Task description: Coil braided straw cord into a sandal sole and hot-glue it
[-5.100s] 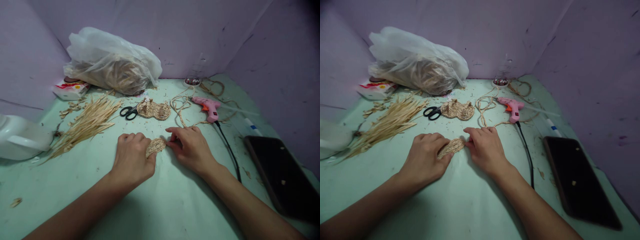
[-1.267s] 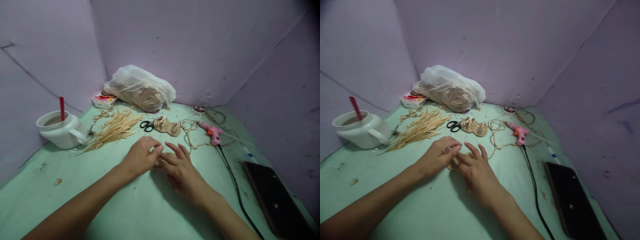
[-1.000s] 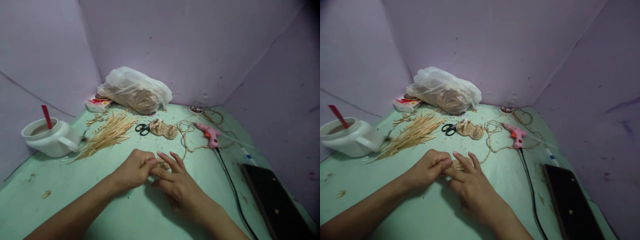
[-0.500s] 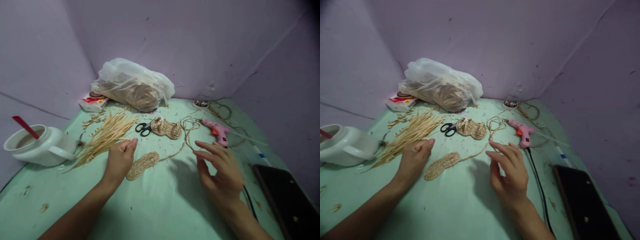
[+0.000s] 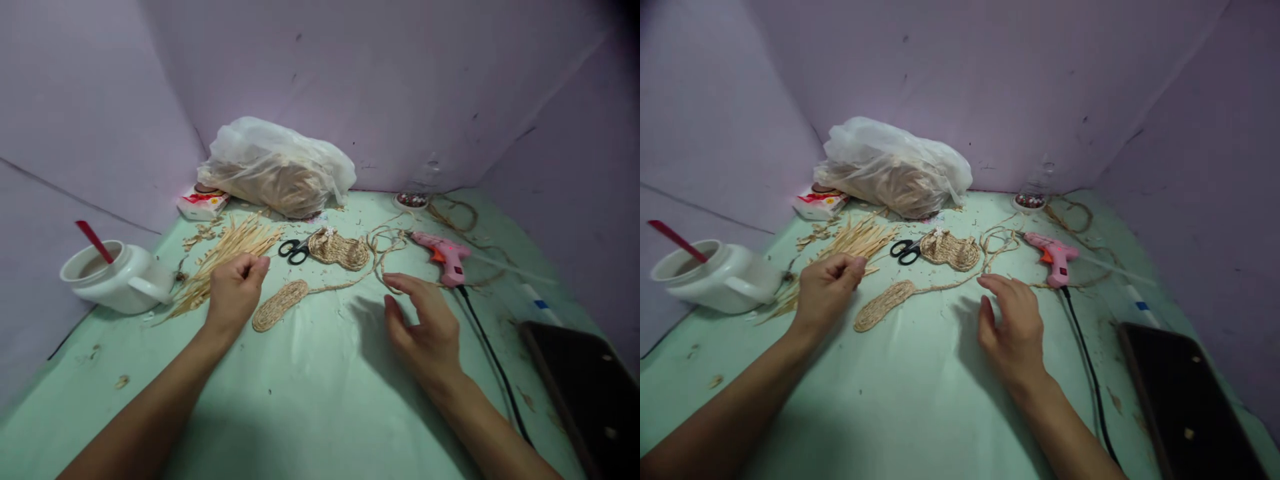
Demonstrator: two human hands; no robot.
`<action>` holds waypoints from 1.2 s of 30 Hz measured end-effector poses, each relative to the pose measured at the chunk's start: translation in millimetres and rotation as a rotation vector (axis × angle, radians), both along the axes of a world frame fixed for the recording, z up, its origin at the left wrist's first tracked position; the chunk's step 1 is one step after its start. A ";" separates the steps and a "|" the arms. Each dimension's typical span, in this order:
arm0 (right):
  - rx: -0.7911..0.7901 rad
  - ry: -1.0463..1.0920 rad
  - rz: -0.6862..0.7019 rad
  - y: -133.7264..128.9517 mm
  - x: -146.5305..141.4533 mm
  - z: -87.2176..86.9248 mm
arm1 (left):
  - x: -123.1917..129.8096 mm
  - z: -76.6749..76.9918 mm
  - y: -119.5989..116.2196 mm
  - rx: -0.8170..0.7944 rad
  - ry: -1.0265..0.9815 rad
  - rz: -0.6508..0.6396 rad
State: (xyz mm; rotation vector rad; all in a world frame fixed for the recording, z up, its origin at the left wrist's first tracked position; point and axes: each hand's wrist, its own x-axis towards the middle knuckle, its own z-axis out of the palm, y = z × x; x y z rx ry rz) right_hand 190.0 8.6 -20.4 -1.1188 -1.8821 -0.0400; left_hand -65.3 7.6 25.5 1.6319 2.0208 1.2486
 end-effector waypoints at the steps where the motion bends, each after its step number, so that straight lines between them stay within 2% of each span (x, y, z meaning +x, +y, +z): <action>1: -0.002 -0.010 0.013 -0.2 0.2 -1.3 | -0.4 2.0 -1.2 0.011 -0.003 -0.020; 4: -0.037 -0.029 0.056 -1.0 -3.1 -2.4 | 2.0 6.2 -6.1 0.033 -0.027 -0.096; 7: -0.115 -0.038 0.139 0.3 -19.2 4.1 | 10.6 6.0 -12.8 -0.048 -0.025 -0.287; 11: -0.317 -0.261 0.412 8.5 -57.5 16.4 | 21.0 3.0 -20.2 -0.160 -0.010 -0.546; 13: -0.413 -0.359 0.502 12.3 -74.2 17.0 | 19.2 5.2 -20.7 -0.166 -0.058 -0.587; 15: -0.456 -0.395 0.534 14.0 -83.9 13.0 | 10.8 12.1 -18.4 -0.091 -0.155 -0.500; 16: -0.464 -0.392 0.535 13.9 -86.0 10.1 | 4.5 16.9 -16.1 -0.009 -0.229 -0.406; 18: -0.474 -0.364 0.522 12.1 -86.1 5.0 | -9.8 27.4 -10.0 0.309 -0.352 -0.059; 19: -0.480 -0.352 0.516 10.9 -84.7 3.5 | -16.5 32.0 -6.6 0.424 -0.374 0.060; 21: -0.490 -0.338 0.516 8.0 -80.8 2.7 | -26.0 37.3 -0.9 0.654 -0.304 0.304; 22: -0.494 -0.333 0.518 6.5 -78.5 3.1 | -27.8 37.4 1.0 0.660 -0.194 0.365; 23: -0.495 -0.325 0.517 5.0 -76.1 3.5 | -27.5 35.8 2.1 0.557 -0.105 0.366; 24: -0.494 -0.313 0.509 3.5 -73.6 3.8 | -25.1 32.7 2.4 0.411 -0.042 0.318; 25: -0.492 -0.295 0.493 1.9 -71.0 3.6 | -21.2 28.4 2.0 0.227 -0.037 0.213; 27: -0.496 -0.246 0.445 -1.4 -65.5 1.8 | -11.1 18.2 -0.3 -0.063 -0.057 -0.046; 28: -0.507 -0.218 0.425 -3.0 -62.5 0.5 | -6.1 13.1 -1.7 -0.146 -0.018 -0.172; 30: -0.529 -0.176 0.409 -5.3 -56.1 -1.7 | 1.3 4.6 -4.7 -0.213 0.092 -0.395; 32: -0.523 -0.168 0.413 -5.6 -49.2 -1.7 | 4.9 -1.5 -7.2 -0.241 0.206 -0.542; 36: -0.477 -0.251 0.401 -0.5 -36.2 4.7 | 7.5 -8.8 -10.3 -0.328 0.339 -0.644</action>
